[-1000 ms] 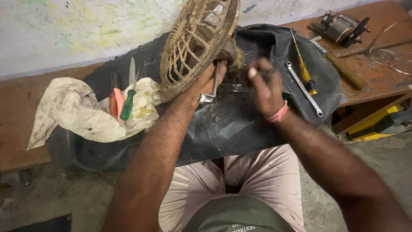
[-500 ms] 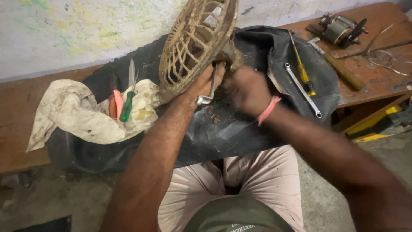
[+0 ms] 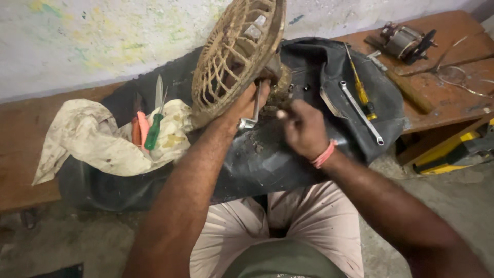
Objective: The person disassembles a dusty table fan by first using a screwdriver to remove the front grill, then using a wrench to loosen the central nut and remove the fan blades. The person then uses pliers to remove a small metal clip from the motor housing.
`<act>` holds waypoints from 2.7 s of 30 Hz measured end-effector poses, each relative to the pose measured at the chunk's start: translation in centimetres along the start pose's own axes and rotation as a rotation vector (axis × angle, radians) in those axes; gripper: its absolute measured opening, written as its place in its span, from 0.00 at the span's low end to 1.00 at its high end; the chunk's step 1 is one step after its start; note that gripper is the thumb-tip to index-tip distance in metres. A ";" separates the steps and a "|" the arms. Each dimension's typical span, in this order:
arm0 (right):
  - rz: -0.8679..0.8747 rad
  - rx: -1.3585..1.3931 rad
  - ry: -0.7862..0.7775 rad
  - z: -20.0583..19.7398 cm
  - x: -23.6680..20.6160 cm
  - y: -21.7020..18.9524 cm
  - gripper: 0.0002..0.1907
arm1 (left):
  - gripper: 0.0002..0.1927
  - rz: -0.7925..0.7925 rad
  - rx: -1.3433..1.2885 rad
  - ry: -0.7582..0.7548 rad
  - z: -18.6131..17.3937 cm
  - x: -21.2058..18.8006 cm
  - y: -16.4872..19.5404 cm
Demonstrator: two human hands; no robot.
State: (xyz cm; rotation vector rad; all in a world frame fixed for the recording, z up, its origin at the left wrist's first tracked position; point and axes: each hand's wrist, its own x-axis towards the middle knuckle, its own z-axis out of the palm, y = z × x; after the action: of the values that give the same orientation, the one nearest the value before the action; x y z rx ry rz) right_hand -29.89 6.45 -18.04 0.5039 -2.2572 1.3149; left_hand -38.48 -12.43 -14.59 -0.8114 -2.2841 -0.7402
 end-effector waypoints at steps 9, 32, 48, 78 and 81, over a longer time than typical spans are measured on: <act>0.107 0.742 -0.066 -2.3 4.9 2.8 0.12 | 0.15 -0.069 -0.089 0.009 -0.2 -0.2 0.9; 0.086 0.733 -0.091 -1.7 5.5 2.5 0.12 | 0.16 -0.159 -0.186 0.109 0.4 -0.9 1.7; -0.496 -0.600 -0.123 3.2 1.7 0.1 0.08 | 0.17 0.017 0.116 0.111 -1.9 -1.3 2.6; -0.013 0.420 -0.027 -0.7 6.1 2.3 0.06 | 0.19 -0.033 -0.376 0.222 3.0 -2.9 -1.4; -0.497 -0.291 -0.044 1.5 3.3 1.5 0.05 | 0.16 0.067 -0.260 0.211 3.2 -2.9 -1.9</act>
State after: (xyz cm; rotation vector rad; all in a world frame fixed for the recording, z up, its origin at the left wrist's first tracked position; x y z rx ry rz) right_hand -33.73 5.58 -17.87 0.9161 -2.1159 0.7221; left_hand -39.04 -12.65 -19.28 -0.8760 -1.9897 -1.0551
